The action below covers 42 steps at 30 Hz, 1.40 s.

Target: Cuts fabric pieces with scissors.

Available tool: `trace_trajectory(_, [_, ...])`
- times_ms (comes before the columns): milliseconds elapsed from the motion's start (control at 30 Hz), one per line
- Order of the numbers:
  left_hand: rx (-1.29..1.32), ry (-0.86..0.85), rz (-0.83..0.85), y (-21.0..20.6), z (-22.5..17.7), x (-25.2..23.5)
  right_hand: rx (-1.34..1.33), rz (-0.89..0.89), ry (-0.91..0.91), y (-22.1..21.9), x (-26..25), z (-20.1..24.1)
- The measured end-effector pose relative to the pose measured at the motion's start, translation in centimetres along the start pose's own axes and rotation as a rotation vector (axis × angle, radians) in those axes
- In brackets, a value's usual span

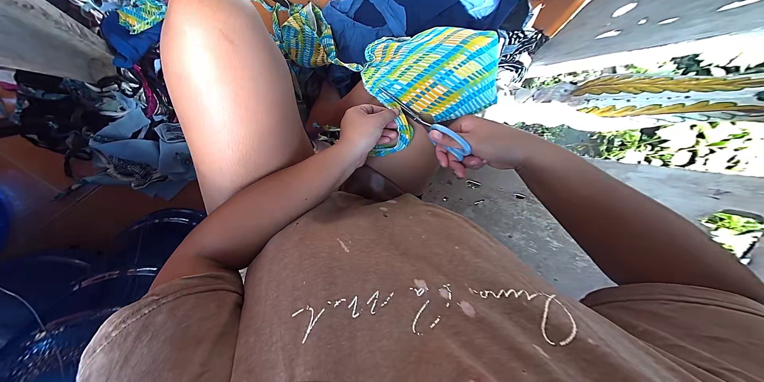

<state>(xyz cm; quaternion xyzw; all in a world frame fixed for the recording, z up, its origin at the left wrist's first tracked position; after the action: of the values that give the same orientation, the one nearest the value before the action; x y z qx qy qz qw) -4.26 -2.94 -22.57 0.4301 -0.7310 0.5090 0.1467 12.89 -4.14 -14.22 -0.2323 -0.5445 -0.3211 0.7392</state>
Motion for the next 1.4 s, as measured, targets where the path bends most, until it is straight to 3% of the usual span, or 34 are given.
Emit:
trace_trajectory(567, [-0.024,0.010,0.033,-0.4,0.1,0.3,-0.077,-0.004,-0.013,-0.5,-0.7,-0.3])
trace_trajectory(833, [-0.218,0.023,0.048,-0.3,-0.1,0.6,0.016,0.080,0.003,-0.4,-0.4,-0.3])
trace_trajectory(933, [-0.268,-0.117,-0.060,0.3,-0.7,0.6,0.302,0.201,0.021,0.9,2.2,-1.1])
trace_trajectory(1000, [-0.198,-0.224,-0.114,1.1,-1.5,0.9,0.309,0.215,0.179,2.9,4.7,-2.7])
trace_trajectory(1067, [-0.074,-0.293,-0.140,1.7,-2.3,1.1,0.117,0.087,0.444,5.0,6.5,-4.6])
trace_trajectory(1133, [0.061,-0.336,-0.135,1.5,-3.3,1.2,-0.020,-0.245,0.694,6.3,6.8,-6.0])
trace_trajectory(1167, [0.110,-0.337,-0.128,1.3,-3.7,1.3,-0.053,-0.444,0.728,6.5,6.1,-6.5])
trace_trajectory(1267, [0.142,-0.309,-0.106,0.8,-4.5,1.8,-0.271,-0.852,0.566,5.5,1.3,-6.2])
trace_trajectory(1400, [0.043,-0.268,-0.084,-0.4,-4.9,2.8,-0.463,-1.091,0.551,4.1,-2.3,-4.8])
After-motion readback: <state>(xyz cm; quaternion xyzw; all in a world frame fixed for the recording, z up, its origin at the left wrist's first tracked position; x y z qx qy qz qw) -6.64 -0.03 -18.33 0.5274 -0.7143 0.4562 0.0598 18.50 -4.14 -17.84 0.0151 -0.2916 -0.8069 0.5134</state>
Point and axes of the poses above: each hand's wrist, its own x-axis away from the middle knuckle, its own y-axis out of the back of the hand, z = x × y, the point moved 4 cm from there along -x, towards the middle knuckle, and after that the axes turned 10 degrees about z, right-handed, at the moved point
